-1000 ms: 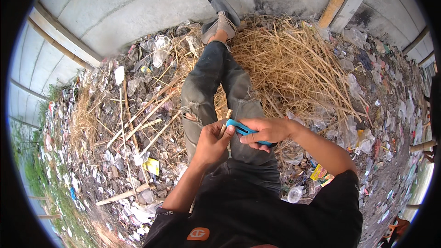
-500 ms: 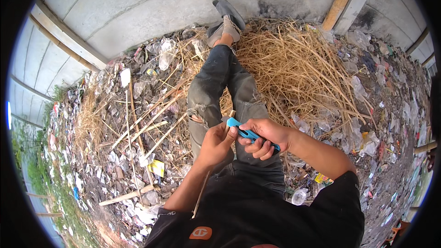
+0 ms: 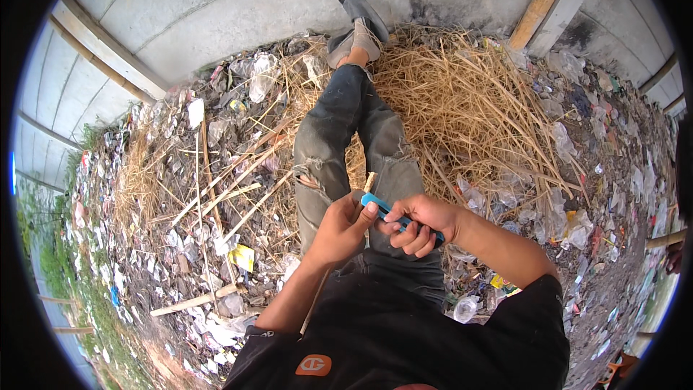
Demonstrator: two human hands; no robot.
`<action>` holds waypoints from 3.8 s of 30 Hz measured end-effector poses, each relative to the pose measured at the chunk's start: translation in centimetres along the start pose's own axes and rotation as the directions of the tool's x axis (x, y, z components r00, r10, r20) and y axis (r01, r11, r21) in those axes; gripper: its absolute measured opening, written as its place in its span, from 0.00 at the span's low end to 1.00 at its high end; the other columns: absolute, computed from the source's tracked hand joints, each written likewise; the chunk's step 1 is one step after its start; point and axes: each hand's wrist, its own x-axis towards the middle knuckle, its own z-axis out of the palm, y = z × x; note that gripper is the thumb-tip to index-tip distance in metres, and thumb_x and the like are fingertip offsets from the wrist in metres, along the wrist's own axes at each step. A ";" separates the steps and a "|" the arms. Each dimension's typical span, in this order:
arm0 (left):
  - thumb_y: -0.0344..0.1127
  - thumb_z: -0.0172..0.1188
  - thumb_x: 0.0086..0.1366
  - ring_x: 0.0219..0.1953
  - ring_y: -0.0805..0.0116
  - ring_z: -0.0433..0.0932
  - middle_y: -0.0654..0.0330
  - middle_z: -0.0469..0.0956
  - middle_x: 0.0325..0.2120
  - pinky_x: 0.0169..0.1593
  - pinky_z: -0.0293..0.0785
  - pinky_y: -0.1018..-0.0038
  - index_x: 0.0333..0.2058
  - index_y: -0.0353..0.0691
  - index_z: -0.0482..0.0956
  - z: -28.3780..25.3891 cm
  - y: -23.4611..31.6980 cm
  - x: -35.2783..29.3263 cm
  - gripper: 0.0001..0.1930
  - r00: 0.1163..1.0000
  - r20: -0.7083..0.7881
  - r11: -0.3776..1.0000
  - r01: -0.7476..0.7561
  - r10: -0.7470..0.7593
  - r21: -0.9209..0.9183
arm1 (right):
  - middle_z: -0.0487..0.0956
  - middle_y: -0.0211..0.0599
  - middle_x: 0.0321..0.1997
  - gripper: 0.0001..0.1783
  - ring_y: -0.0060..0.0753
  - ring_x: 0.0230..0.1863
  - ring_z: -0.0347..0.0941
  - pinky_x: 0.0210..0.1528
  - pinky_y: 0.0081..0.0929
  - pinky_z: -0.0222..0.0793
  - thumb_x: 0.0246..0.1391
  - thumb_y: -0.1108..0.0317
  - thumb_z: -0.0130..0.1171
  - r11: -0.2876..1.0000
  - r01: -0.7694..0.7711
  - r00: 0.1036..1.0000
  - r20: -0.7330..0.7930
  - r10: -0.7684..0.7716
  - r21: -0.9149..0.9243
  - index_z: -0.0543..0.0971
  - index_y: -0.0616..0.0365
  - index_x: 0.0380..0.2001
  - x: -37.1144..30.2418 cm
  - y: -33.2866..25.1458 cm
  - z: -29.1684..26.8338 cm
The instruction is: The person sits on a stool in a cluttered area and uses a utility knife to sharpen the end of a thin wooden stick. They hold the stick with one hand and scrape the blade along the wood to create a point, occasionally adjusting their grip and the stick's position.
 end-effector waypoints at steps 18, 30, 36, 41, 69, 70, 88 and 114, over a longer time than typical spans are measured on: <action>0.41 0.59 0.72 0.32 0.82 0.68 0.69 0.76 0.26 0.37 0.68 0.79 0.36 0.36 0.77 -0.4 -1.3 0.1 0.13 0.999 -0.052 0.964 0.002 0.013 0.265 | 0.54 0.17 0.16 0.14 0.12 0.12 0.45 0.13 0.17 0.40 0.62 0.62 0.48 0.928 0.264 0.872 -0.346 -0.346 -0.263 0.61 0.47 0.22 1.7 2.9 2.2; 0.44 0.61 0.72 0.26 0.86 0.65 0.72 0.75 0.23 0.30 0.62 0.81 0.32 0.35 0.78 0.1 -0.8 0.3 0.16 0.975 -0.174 0.977 0.164 -0.139 0.136 | 0.56 0.18 0.14 0.18 0.14 0.12 0.47 0.13 0.20 0.42 0.63 0.64 0.49 0.638 0.459 0.560 -0.356 -0.748 -0.618 0.61 0.49 0.19 5.2 4.3 1.7; 0.39 0.62 0.71 0.26 0.85 0.64 0.72 0.72 0.21 0.29 0.62 0.81 0.31 0.33 0.77 -0.4 1.2 -0.1 0.14 0.979 -0.195 0.995 0.076 -0.061 0.072 | 0.56 0.18 0.15 0.17 0.12 0.12 0.48 0.13 0.18 0.41 0.63 0.64 0.48 0.818 0.270 0.839 -0.294 -0.459 -0.508 0.61 0.49 0.19 2.4 2.0 1.7; 0.39 0.61 0.72 0.28 0.85 0.65 0.72 0.74 0.24 0.31 0.63 0.82 0.35 0.33 0.77 -0.8 0.7 -0.4 0.13 0.992 -0.125 0.997 0.021 -0.012 0.074 | 0.56 0.17 0.16 0.15 0.10 0.11 0.47 0.12 0.18 0.42 0.62 0.63 0.49 0.899 0.149 0.928 -0.257 -0.271 -0.411 0.62 0.49 0.21 1.1 1.0 2.0; 0.55 0.58 0.71 0.14 0.86 0.56 0.75 0.65 0.14 0.17 0.47 0.81 0.30 0.40 0.75 -1.8 -0.5 -0.9 0.22 0.997 0.025 0.993 0.072 -0.069 -0.098 | 0.56 0.15 0.16 0.13 0.06 0.11 0.47 0.09 0.09 0.43 0.61 0.63 0.47 0.988 0.063 0.996 -0.054 -0.072 -0.142 0.62 0.49 0.22 1.8 0.1 1.8; 0.55 0.58 0.71 0.14 0.86 0.57 0.75 0.65 0.15 0.18 0.47 0.81 0.30 0.40 0.75 -1.6 -0.3 -0.9 0.22 0.998 0.043 0.996 0.051 -0.048 -0.073 | 0.56 0.15 0.16 0.13 0.05 0.11 0.48 0.09 0.09 0.43 0.62 0.63 0.47 0.991 0.034 0.998 -0.043 -0.040 -0.127 0.62 0.49 0.22 1.7 0.1 1.6; 0.52 0.61 0.71 0.16 0.86 0.61 0.74 0.69 0.18 0.19 0.51 0.82 0.30 0.43 0.73 -1.2 -0.6 -1.1 0.19 0.999 -0.004 0.998 0.040 -0.040 -0.043 | 0.55 0.20 0.16 0.14 0.14 0.11 0.47 0.12 0.19 0.41 0.59 0.65 0.49 0.908 0.354 0.871 -0.275 -0.407 -0.223 0.61 0.48 0.20 3.9 4.1 3.0; 0.49 0.55 0.74 0.17 0.83 0.59 0.71 0.67 0.19 0.21 0.50 0.82 0.39 0.39 0.74 -1.5 0.8 -1.9 0.17 0.948 0.267 0.939 0.243 -0.176 -0.243 | 0.55 0.14 0.16 0.13 0.04 0.11 0.47 0.08 0.08 0.44 0.64 0.63 0.47 0.997 0.008 1.000 -0.021 -0.010 -0.074 0.62 0.48 0.24 -0.7 1.3 2.9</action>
